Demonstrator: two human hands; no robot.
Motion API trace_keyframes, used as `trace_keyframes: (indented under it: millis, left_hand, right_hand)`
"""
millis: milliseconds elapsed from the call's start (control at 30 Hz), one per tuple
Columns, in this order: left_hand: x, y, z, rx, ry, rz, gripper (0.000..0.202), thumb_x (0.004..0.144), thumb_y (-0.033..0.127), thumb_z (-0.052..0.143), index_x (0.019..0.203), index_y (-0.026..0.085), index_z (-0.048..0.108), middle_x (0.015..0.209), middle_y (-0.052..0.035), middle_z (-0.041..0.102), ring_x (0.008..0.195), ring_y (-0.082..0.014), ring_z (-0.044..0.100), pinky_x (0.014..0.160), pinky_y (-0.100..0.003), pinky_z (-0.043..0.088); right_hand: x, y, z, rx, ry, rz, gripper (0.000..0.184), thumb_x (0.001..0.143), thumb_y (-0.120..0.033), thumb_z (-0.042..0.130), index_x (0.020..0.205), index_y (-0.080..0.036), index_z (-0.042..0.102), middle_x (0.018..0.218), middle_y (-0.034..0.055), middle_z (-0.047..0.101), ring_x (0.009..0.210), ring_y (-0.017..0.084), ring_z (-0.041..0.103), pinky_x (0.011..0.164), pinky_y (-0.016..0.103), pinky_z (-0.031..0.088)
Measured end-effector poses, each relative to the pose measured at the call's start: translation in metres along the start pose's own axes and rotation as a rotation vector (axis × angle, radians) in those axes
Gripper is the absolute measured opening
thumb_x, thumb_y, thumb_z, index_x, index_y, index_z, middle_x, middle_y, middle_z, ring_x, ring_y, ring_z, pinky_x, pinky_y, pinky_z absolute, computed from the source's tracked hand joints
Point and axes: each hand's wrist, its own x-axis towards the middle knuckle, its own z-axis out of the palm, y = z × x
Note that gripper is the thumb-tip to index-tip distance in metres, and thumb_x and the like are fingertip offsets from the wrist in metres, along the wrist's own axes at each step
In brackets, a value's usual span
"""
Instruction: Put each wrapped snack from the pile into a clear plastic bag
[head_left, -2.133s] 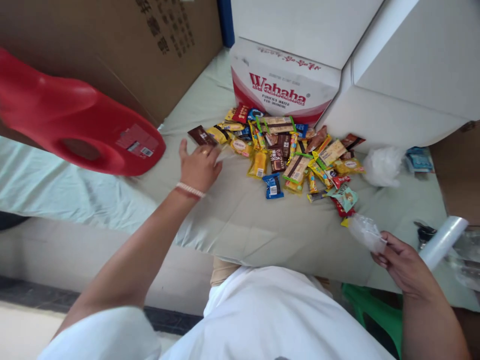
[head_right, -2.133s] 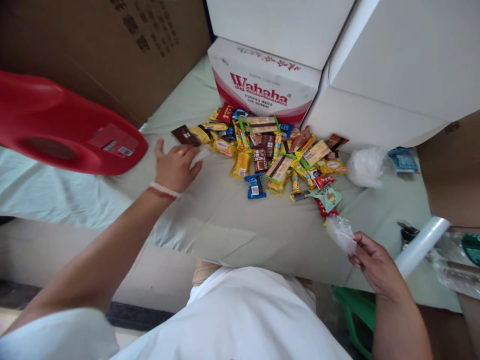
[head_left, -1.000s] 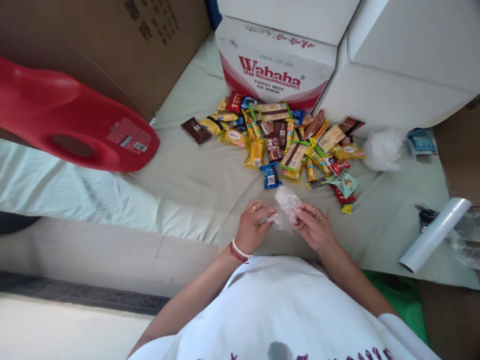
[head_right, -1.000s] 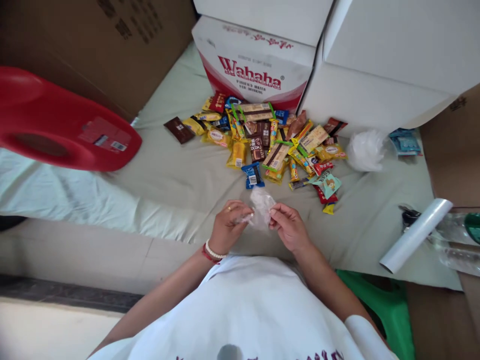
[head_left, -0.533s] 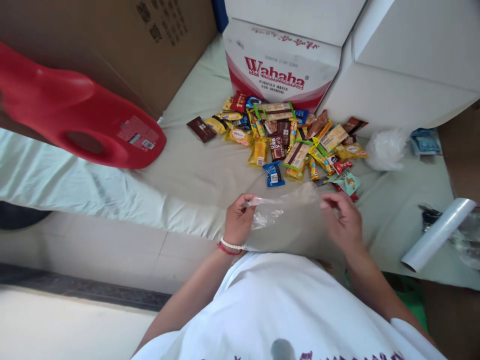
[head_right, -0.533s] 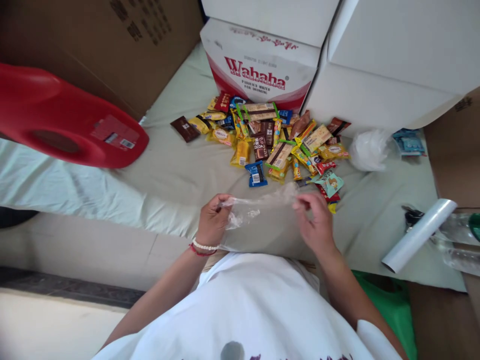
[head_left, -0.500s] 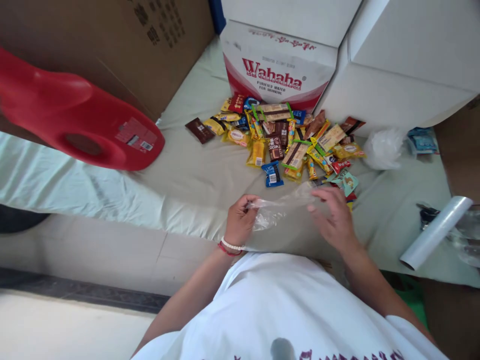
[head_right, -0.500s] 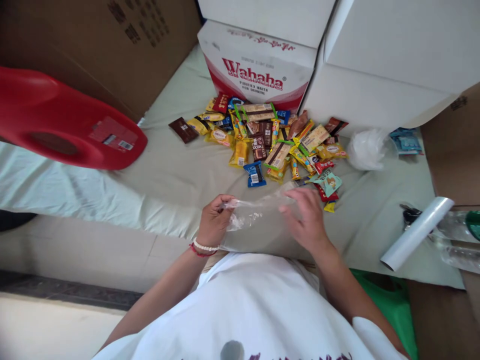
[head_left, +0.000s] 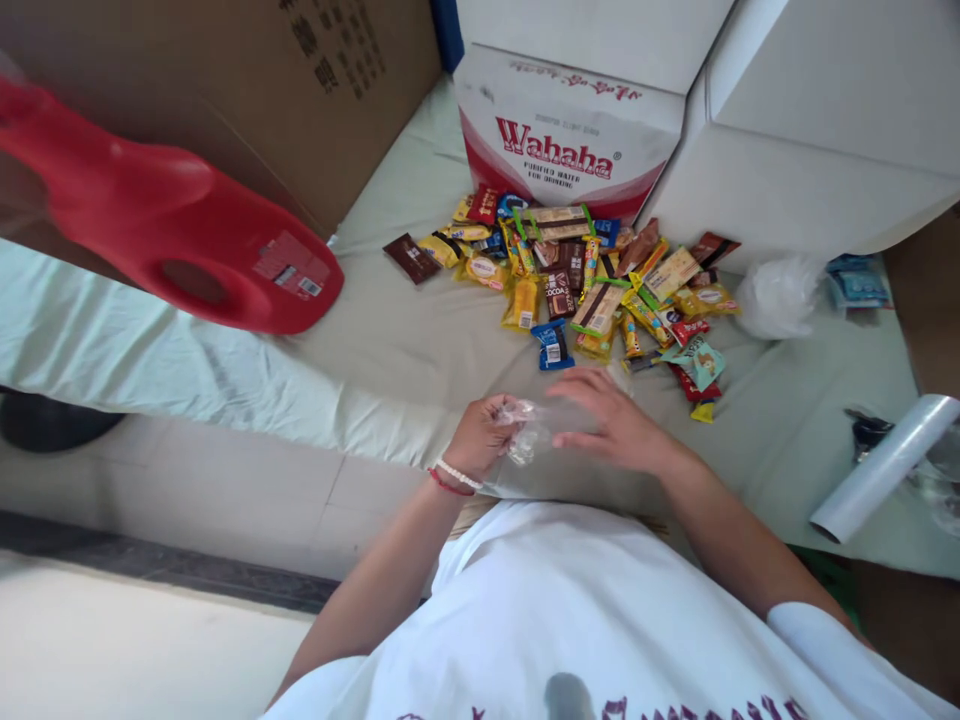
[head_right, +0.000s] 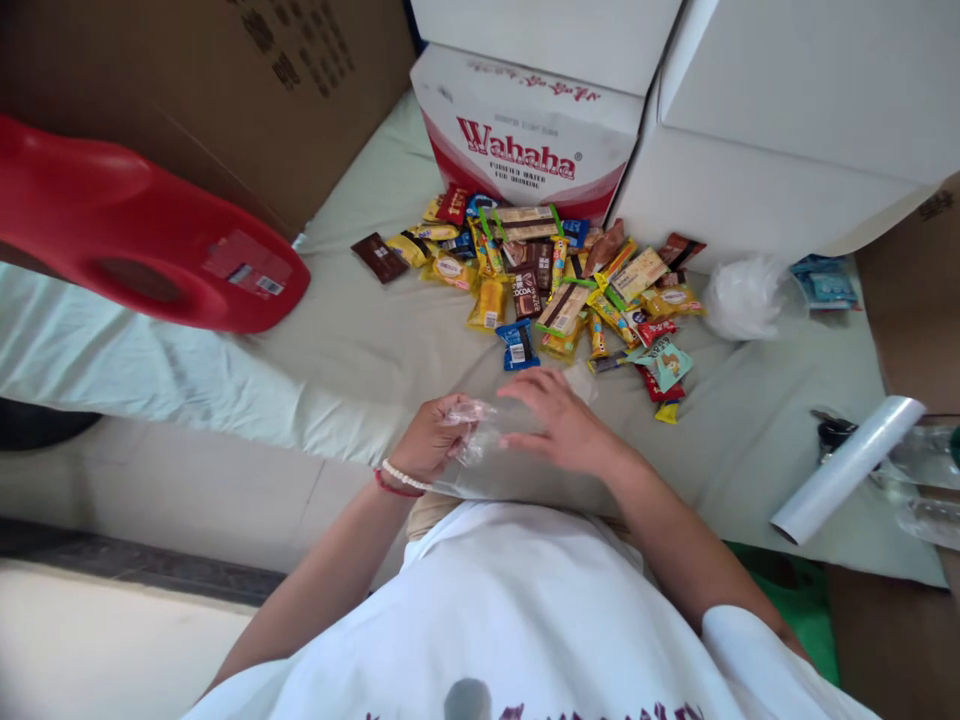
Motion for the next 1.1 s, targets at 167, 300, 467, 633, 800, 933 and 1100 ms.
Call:
trace_keyframes:
  millis: [167, 300, 467, 633, 800, 933, 1100]
  left_hand:
    - [-0.004, 0.015, 0.004, -0.161, -0.171, 0.000, 0.056, 0.053, 0.036, 0.095, 0.093, 0.017, 0.061, 0.058, 0.0100, 0.053, 0.038, -0.0006, 0.033, 0.038, -0.017, 0.018]
    - [-0.001, 0.017, -0.004, -0.229, -0.177, -0.007, 0.059, 0.051, 0.035, 0.098, 0.093, 0.015, 0.063, 0.058, 0.0090, 0.054, 0.043, -0.0016, 0.040, 0.041, -0.015, 0.022]
    - [0.000, 0.006, 0.000, -0.237, -0.120, -0.083, 0.057, 0.061, 0.058, 0.090, 0.083, 0.012, 0.065, 0.064, 0.0012, 0.061, 0.047, -0.0034, 0.046, 0.038, -0.015, 0.020]
    - [-0.003, -0.003, 0.017, -0.306, -0.144, -0.126, 0.062, 0.059, 0.064, 0.087, 0.086, 0.012, 0.069, 0.086, -0.0068, 0.069, 0.058, -0.0061, 0.053, 0.039, -0.015, 0.022]
    - [0.000, -0.005, 0.024, -0.296, -0.145, -0.044, 0.048, 0.059, 0.048, 0.092, 0.074, 0.014, 0.061, 0.068, 0.0011, 0.062, 0.052, -0.0034, 0.044, 0.042, -0.016, 0.021]
    - [-0.002, -0.004, 0.026, -0.246, -0.179, 0.029, 0.042, 0.066, 0.048, 0.085, 0.073, 0.015, 0.060, 0.066, 0.0019, 0.060, 0.053, -0.0052, 0.046, 0.047, -0.018, 0.029]
    - [-0.009, 0.001, 0.026, -0.259, -0.201, 0.068, 0.028, 0.067, 0.035, 0.081, 0.069, 0.015, 0.062, 0.075, -0.0009, 0.065, 0.064, -0.0079, 0.054, 0.059, -0.020, 0.042]
  right_hand:
    - [0.004, 0.010, 0.006, 0.335, -0.064, 0.333, 0.042, 0.087, -0.061, 0.065, 0.088, -0.019, 0.063, 0.071, -0.0010, 0.057, 0.061, 0.012, 0.050, 0.057, 0.025, 0.040]
    - [0.002, 0.008, -0.002, 0.562, -0.021, 0.533, 0.052, 0.072, -0.067, 0.076, 0.075, -0.019, 0.057, 0.062, -0.0050, 0.048, 0.051, 0.008, 0.038, 0.047, 0.022, 0.031]
    - [-0.006, -0.002, 0.004, 0.520, 0.228, 0.576, 0.052, 0.072, -0.069, 0.074, 0.070, -0.022, 0.053, 0.054, -0.0070, 0.039, 0.046, 0.008, 0.030, 0.042, 0.023, 0.024]
    - [-0.016, -0.001, 0.025, 0.497, 0.319, 0.560, 0.051, 0.076, -0.068, 0.071, 0.069, -0.022, 0.050, 0.057, -0.0062, 0.039, 0.047, 0.008, 0.030, 0.043, 0.023, 0.024]
    - [-0.030, 0.008, 0.026, 0.240, 0.309, 0.499, 0.044, 0.085, -0.065, 0.064, 0.091, -0.022, 0.062, 0.070, -0.0012, 0.052, 0.060, 0.014, 0.048, 0.052, 0.025, 0.041]
    - [-0.037, 0.004, 0.014, -0.322, 0.399, 0.115, 0.060, 0.084, -0.052, 0.075, 0.135, -0.024, 0.060, 0.126, 0.0130, 0.057, 0.116, 0.028, 0.054, 0.096, 0.045, 0.052]
    - [-0.027, 0.000, 0.013, -0.350, 0.334, -0.036, 0.019, 0.094, -0.043, 0.065, 0.099, -0.028, 0.076, 0.128, 0.0087, 0.057, 0.125, 0.028, 0.048, 0.110, 0.051, 0.042]
